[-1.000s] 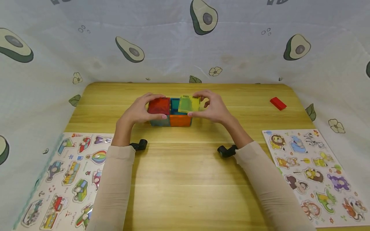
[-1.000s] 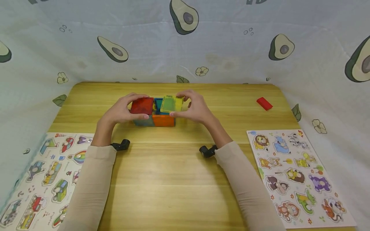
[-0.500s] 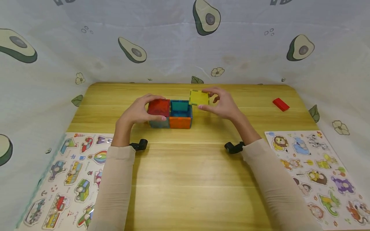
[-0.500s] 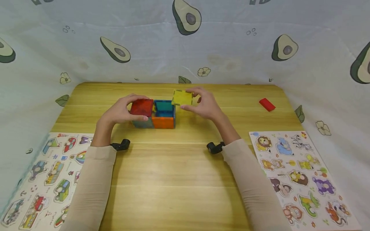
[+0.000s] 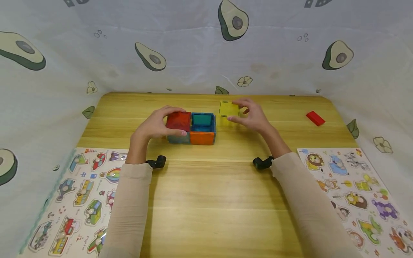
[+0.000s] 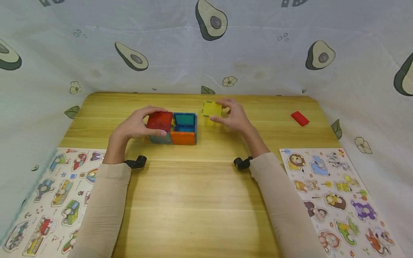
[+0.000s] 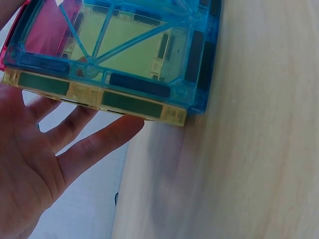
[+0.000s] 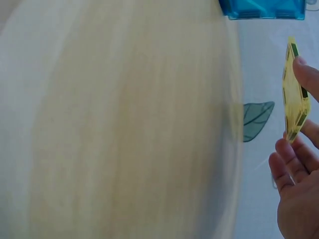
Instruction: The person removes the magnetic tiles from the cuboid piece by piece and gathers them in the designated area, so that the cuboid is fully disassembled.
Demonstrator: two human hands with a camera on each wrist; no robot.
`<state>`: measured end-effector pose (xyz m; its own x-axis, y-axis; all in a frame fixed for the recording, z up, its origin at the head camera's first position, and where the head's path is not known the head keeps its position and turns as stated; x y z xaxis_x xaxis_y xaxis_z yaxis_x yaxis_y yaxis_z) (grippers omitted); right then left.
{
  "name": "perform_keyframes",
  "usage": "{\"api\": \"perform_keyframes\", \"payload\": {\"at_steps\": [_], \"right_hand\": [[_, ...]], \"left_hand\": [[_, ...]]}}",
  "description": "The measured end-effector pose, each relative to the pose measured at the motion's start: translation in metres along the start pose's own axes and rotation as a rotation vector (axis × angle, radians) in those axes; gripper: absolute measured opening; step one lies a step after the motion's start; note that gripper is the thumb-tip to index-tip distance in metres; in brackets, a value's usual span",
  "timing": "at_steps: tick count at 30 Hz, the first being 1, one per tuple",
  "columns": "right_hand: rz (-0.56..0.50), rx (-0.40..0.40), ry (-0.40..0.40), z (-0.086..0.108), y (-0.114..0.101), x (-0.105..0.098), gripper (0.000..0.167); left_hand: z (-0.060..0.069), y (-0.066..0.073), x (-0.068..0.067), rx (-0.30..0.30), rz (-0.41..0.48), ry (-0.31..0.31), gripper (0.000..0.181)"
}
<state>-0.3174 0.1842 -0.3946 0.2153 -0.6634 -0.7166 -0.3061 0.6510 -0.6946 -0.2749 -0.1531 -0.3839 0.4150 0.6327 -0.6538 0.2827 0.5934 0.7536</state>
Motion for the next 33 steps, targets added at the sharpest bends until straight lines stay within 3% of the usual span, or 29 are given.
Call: {"api": "perform_keyframes", "payload": {"at_steps": [19, 33], "right_hand": [[0.045, 0.125, -0.071, -0.027, 0.029, 0.018, 0.068], [0.128, 0.196, -0.201, -0.049, 0.035, 0.019, 0.068]], "left_hand": [[0.0, -0.001, 0.002, -0.005, -0.004, 0.004, 0.074], [0.0, 0.001, 0.001, -0.007, 0.017, 0.006, 0.076]]}}
Point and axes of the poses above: each hand's wrist, its own z-axis away from the middle knuckle, its own x-axis out of the palm, y = z × x, the point moved 5 cm from there along -z, towards the middle knuckle, and after that the axes turned 5 degrees about -y, right-handed, at the moved point
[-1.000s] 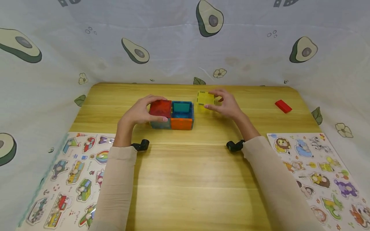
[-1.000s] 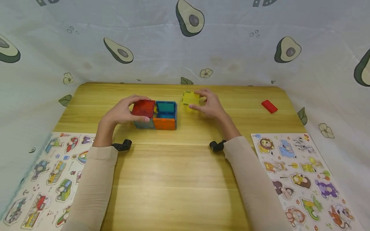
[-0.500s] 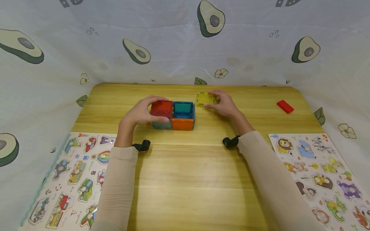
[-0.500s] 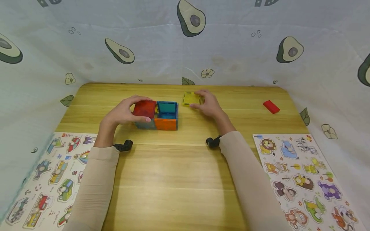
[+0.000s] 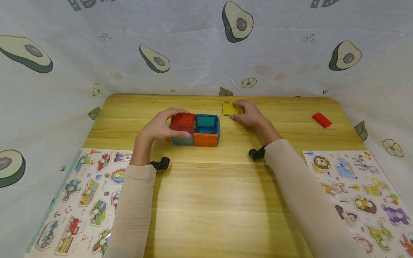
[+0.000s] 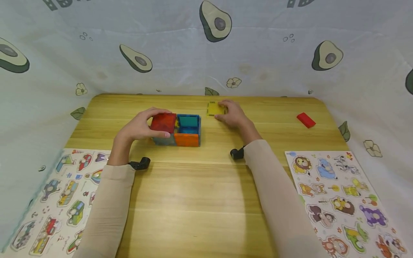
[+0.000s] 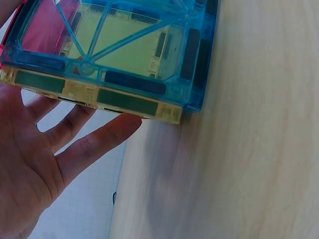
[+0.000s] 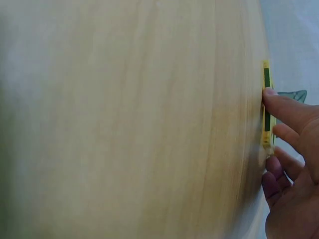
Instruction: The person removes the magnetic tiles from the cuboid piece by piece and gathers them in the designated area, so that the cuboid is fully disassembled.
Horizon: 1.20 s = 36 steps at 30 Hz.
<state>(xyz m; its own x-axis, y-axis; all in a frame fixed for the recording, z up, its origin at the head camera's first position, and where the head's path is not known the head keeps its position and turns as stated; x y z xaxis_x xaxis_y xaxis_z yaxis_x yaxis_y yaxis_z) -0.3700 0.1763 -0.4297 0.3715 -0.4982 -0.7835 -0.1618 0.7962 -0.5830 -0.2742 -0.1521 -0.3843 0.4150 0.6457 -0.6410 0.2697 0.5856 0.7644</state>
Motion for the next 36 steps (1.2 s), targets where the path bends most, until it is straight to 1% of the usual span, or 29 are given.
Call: {"api": "perform_keyframes", "payload": {"at_steps": [4, 7, 12, 15, 19, 23, 26, 31, 36], "right_hand": [[-0.022, 0.019, -0.006, 0.004, -0.002, -0.002, 0.071], [-0.042, 0.022, 0.001, 0.011, -0.004, -0.005, 0.073], [-0.093, -0.013, 0.011, 0.027, -0.007, -0.009, 0.073], [-0.136, -0.051, 0.024, 0.039, -0.012, -0.011, 0.075], [-0.189, -0.131, 0.039, 0.056, -0.023, -0.011, 0.077], [-0.218, -0.218, 0.031, 0.07, -0.035, -0.005, 0.076], [-0.231, -0.262, 0.014, 0.077, -0.043, 0.0, 0.075], [-0.281, -0.306, -0.013, 0.086, -0.054, 0.009, 0.072], [-0.305, -0.323, -0.038, 0.091, -0.061, 0.016, 0.073]], "left_hand": [[0.0, -0.001, 0.0, 0.006, 0.004, 0.005, 0.076], [-0.001, -0.002, 0.0, 0.01, 0.009, 0.005, 0.076], [-0.001, -0.001, 0.0, 0.022, 0.02, 0.005, 0.076], [-0.002, -0.001, 0.0, 0.042, 0.032, 0.01, 0.08], [-0.002, 0.0, -0.001, 0.061, 0.029, 0.017, 0.08], [-0.002, 0.0, -0.001, 0.047, 0.007, 0.02, 0.074], [-0.001, 0.0, -0.001, 0.035, 0.001, 0.022, 0.074], [-0.001, 0.001, 0.0, 0.033, 0.009, 0.017, 0.074], [-0.002, 0.001, 0.0, 0.039, 0.022, 0.018, 0.073]]}}
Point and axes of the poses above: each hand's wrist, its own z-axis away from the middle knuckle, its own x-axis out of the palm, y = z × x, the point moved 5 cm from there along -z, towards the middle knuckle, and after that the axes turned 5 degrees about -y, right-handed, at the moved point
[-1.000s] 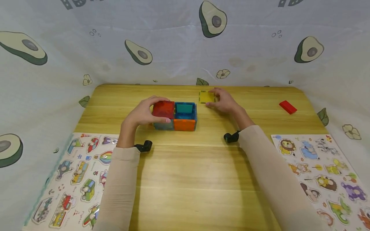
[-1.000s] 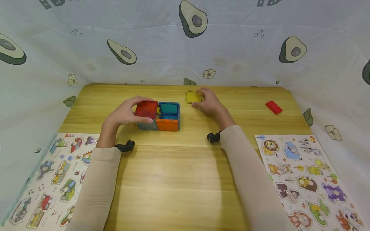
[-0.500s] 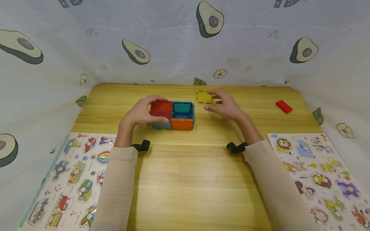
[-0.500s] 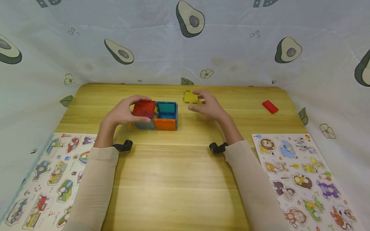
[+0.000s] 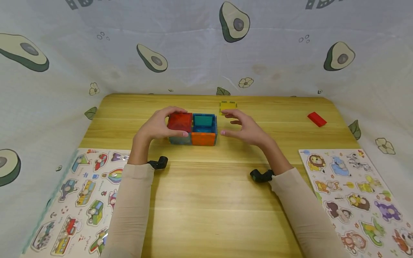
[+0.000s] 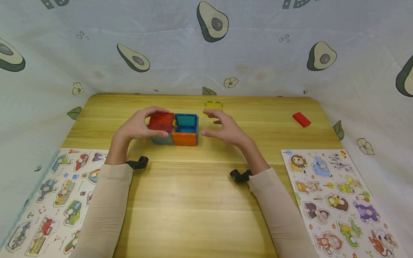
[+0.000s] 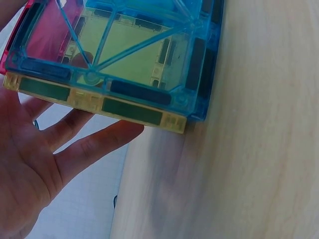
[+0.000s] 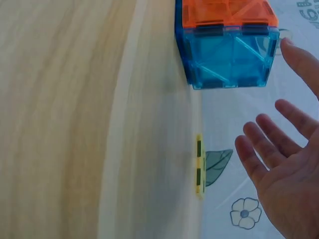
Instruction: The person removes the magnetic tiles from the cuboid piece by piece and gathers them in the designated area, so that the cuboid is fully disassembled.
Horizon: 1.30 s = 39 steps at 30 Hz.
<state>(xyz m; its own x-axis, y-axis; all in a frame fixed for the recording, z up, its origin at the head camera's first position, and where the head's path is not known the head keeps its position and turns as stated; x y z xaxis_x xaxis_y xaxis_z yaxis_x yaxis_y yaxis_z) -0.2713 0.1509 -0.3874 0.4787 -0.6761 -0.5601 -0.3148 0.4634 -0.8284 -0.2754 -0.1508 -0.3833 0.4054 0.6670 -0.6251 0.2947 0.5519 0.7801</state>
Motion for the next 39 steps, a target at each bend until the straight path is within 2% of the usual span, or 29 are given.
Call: {"api": "perform_keyframes", "payload": {"at_steps": [9, 16, 39], "right_hand": [[-0.013, -0.032, -0.017, 0.004, -0.007, 0.009, 0.074], [-0.025, -0.022, -0.028, 0.005, -0.006, 0.016, 0.078], [-0.032, -0.055, -0.073, -0.009, -0.002, 0.03, 0.09]], "left_hand": [[-0.001, -0.002, 0.001, -0.002, 0.0, -0.002, 0.073], [0.0, -0.003, 0.003, -0.01, 0.003, -0.011, 0.073], [0.0, -0.002, 0.002, -0.016, -0.001, -0.01, 0.074]]}}
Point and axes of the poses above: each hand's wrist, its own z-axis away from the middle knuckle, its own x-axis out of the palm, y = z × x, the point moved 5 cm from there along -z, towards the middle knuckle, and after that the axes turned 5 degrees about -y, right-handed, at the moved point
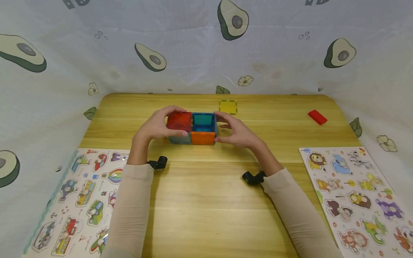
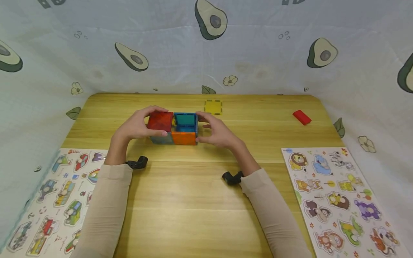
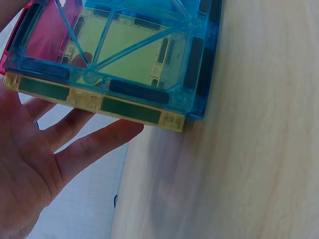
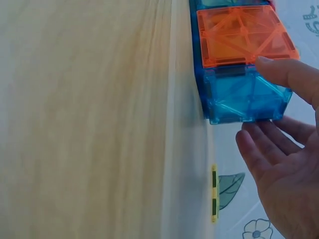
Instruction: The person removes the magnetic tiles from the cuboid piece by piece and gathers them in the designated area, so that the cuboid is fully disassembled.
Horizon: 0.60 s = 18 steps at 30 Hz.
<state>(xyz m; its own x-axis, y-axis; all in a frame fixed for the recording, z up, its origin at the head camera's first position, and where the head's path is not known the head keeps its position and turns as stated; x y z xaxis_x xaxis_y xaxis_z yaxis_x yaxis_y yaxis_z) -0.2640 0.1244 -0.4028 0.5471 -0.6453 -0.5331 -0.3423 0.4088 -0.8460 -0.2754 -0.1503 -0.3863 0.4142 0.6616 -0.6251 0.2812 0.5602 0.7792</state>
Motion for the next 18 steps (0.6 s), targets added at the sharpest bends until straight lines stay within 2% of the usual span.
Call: {"api": "perform_keyframes", "payload": {"at_steps": [9, 18], "right_hand": [[-0.086, 0.032, 0.084, 0.0008, 0.0003, 0.0028, 0.087], [-0.088, 0.066, 0.174, 0.0023, -0.0021, 0.0055, 0.086]], "left_hand": [[0.0004, 0.0028, -0.0014, 0.001, -0.001, -0.006, 0.074], [0.0001, 0.0047, -0.0008, 0.014, 0.009, -0.01, 0.074]]}}
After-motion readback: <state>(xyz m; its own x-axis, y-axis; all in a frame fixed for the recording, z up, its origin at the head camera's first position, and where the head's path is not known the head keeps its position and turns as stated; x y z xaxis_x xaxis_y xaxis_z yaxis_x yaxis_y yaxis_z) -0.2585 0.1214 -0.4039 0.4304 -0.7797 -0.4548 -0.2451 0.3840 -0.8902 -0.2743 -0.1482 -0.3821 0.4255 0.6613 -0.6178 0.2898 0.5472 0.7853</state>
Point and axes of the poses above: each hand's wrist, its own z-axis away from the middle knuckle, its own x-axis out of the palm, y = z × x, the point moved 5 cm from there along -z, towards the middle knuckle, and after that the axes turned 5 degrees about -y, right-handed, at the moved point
